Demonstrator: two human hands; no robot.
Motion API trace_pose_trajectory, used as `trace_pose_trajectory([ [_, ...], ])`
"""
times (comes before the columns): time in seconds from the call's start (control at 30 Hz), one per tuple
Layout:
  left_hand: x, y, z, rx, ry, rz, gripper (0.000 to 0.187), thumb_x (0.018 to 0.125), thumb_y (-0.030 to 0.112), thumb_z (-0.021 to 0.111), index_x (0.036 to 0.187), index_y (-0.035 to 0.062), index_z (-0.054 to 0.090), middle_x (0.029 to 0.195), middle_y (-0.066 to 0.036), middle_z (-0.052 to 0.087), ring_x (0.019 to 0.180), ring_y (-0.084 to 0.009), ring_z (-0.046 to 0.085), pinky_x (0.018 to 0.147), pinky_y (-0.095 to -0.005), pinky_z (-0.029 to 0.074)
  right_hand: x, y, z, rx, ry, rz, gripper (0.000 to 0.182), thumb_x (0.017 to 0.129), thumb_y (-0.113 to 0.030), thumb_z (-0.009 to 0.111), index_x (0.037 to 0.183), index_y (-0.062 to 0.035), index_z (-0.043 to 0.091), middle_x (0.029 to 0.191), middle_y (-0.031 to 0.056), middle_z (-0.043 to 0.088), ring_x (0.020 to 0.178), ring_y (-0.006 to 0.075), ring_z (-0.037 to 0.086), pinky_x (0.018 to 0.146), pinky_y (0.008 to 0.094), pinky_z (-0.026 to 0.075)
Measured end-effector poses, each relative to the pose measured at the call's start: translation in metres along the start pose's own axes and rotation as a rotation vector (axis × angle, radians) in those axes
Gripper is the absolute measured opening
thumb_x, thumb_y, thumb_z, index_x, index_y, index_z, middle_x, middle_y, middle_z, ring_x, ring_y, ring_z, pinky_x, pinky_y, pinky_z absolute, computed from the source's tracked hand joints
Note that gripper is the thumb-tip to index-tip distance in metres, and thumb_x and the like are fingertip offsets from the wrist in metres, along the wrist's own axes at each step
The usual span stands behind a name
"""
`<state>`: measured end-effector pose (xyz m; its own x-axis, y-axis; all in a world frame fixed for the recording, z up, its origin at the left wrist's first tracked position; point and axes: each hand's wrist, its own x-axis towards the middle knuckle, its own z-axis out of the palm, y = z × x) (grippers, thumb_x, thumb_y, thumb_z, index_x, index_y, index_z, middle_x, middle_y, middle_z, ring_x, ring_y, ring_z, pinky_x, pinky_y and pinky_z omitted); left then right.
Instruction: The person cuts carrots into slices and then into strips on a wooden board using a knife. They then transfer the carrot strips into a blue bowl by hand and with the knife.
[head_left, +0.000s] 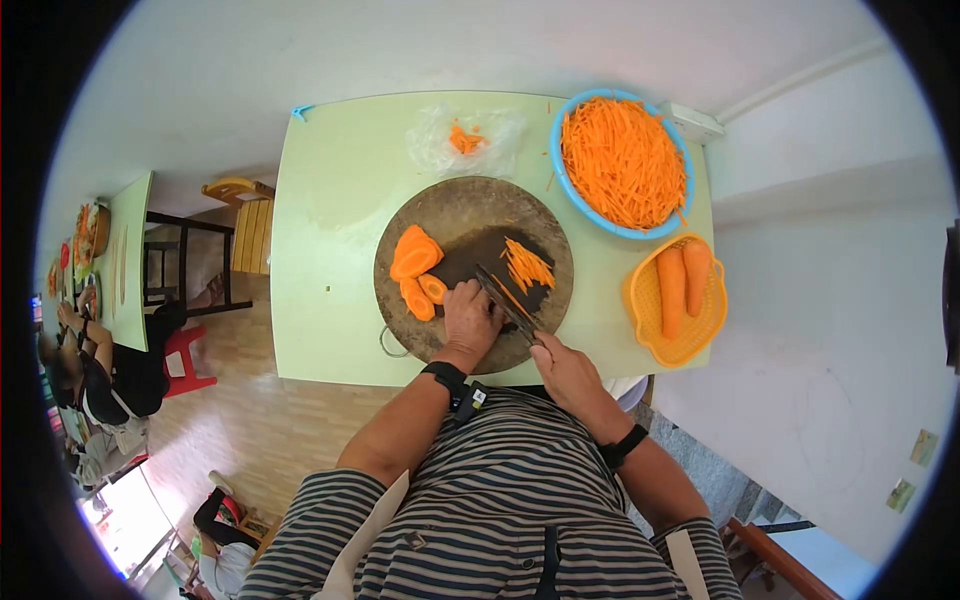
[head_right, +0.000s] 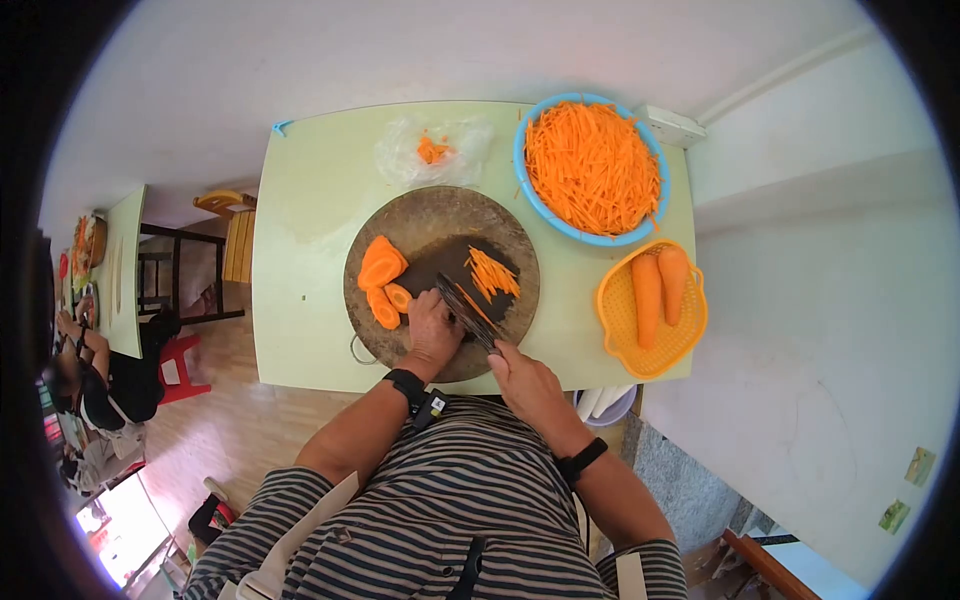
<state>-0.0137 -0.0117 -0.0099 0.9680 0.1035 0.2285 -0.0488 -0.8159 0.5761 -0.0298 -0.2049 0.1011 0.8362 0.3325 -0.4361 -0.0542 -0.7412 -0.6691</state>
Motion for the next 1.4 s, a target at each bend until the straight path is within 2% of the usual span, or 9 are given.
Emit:
trace_pose_trajectory([
  [0.23, 0.001, 0.002, 0.000, 0.010, 0.014, 0.009, 0.018, 0.073, 0.017, 0.076, 0.086, 0.0105, 0.066, 0.085, -0.006, 0.054, 0.084, -0.0280, 0.055, 0.075, -0.0415, 0.038, 0.029, -0.004, 0.005, 0.098, 0.030, 0.016, 0.043, 0.105, -0.035, 0.050, 0.130, -0.0014, 0.061, 0.101, 0.0291, 0.070, 0.097, 0.0453, 0.068, 0.085, 0.0452, 0.054],
  [0.33, 0.001, 0.002, 0.001, 0.002, 0.054, 0.001, 0.016, 0.074, 0.017, 0.076, 0.084, 0.0107, 0.065, 0.082, -0.006, 0.054, 0.083, -0.0281, 0.055, 0.075, -0.0414, 0.038, 0.021, 0.003, 0.004, 0.107, 0.113, -0.065, 0.042, 0.106, -0.037, 0.049, 0.126, -0.0032, 0.063, 0.099, 0.0299, 0.069, 0.094, 0.0480, 0.067, 0.082, 0.0521, 0.053],
  [0.47, 0.000, 0.001, 0.002, -0.002, 0.033, 0.007, 0.019, 0.072, 0.015, 0.075, 0.085, 0.0104, 0.064, 0.084, -0.007, 0.052, 0.085, -0.0290, 0.054, 0.075, -0.0421, 0.038, 0.006, 0.005, -0.001, 0.076, 0.026, -0.018, 0.042, 0.106, -0.036, 0.048, 0.127, -0.0025, 0.062, 0.100, 0.0304, 0.069, 0.095, 0.0483, 0.066, 0.082, 0.0522, 0.053],
  [0.53, 0.000, 0.000, 0.001, 0.000, 0.018, 0.006, 0.020, 0.071, 0.015, 0.075, 0.086, 0.0104, 0.063, 0.084, -0.008, 0.052, 0.086, -0.0293, 0.054, 0.075, -0.0425, 0.037, 0.002, 0.001, -0.005, 0.020, -0.063, 0.049, 0.043, 0.106, -0.033, 0.050, 0.132, 0.0001, 0.058, 0.102, 0.0296, 0.070, 0.098, 0.0454, 0.068, 0.086, 0.0447, 0.054],
  [0.77, 0.001, 0.001, 0.000, 0.023, 0.008, 0.009, 0.024, 0.070, 0.014, 0.075, 0.091, 0.0099, 0.064, 0.085, -0.008, 0.052, 0.086, -0.0291, 0.054, 0.075, -0.0428, 0.037, -0.005, 0.003, -0.003, 0.036, -0.037, 0.006, 0.044, 0.106, -0.033, 0.049, 0.133, 0.0000, 0.058, 0.102, 0.0308, 0.069, 0.097, 0.0469, 0.068, 0.085, 0.0470, 0.054],
  [0.83, 0.001, 0.001, -0.001, 0.019, 0.011, 0.009, 0.025, 0.070, 0.014, 0.075, 0.093, 0.0099, 0.065, 0.085, -0.008, 0.052, 0.086, -0.0290, 0.054, 0.075, -0.0426, 0.037, -0.004, 0.004, -0.001, 0.024, -0.007, -0.013, 0.044, 0.106, -0.037, 0.048, 0.130, -0.0017, 0.059, 0.101, 0.0301, 0.069, 0.094, 0.0480, 0.067, 0.082, 0.0529, 0.053],
  [1.07, 0.002, 0.002, -0.002, -0.014, 0.007, 0.006, 0.020, 0.074, 0.016, 0.076, 0.090, 0.0097, 0.066, 0.084, -0.007, 0.054, 0.084, -0.0286, 0.054, 0.075, -0.0423, 0.037, 0.019, -0.005, 0.002, -0.022, -0.020, 0.043, 0.043, 0.106, -0.037, 0.049, 0.129, -0.0029, 0.061, 0.101, 0.0303, 0.069, 0.095, 0.0475, 0.067, 0.083, 0.0523, 0.053],
  [1.23, 0.002, 0.003, 0.000, -0.022, 0.050, -0.010, 0.015, 0.075, 0.017, 0.076, 0.082, 0.0098, 0.064, 0.083, -0.007, 0.054, 0.083, -0.0286, 0.054, 0.075, -0.0421, 0.037, 0.020, 0.003, 0.001, 0.167, 0.073, -0.017, 0.044, 0.105, -0.037, 0.050, 0.129, -0.0028, 0.062, 0.100, 0.0301, 0.069, 0.096, 0.0470, 0.067, 0.084, 0.0503, 0.054],
  [1.4, 0.002, 0.003, -0.002, 0.014, 0.032, 0.010, 0.018, 0.073, 0.016, 0.075, 0.086, 0.0100, 0.064, 0.085, -0.008, 0.054, 0.086, -0.0287, 0.054, 0.076, -0.0422, 0.038, 0.001, 0.003, -0.003, 0.074, -0.023, 0.006, 0.043, 0.106, -0.034, 0.049, 0.130, -0.0010, 0.060, 0.101, 0.0311, 0.069, 0.097, 0.0465, 0.068, 0.085, 0.0477, 0.054],
])
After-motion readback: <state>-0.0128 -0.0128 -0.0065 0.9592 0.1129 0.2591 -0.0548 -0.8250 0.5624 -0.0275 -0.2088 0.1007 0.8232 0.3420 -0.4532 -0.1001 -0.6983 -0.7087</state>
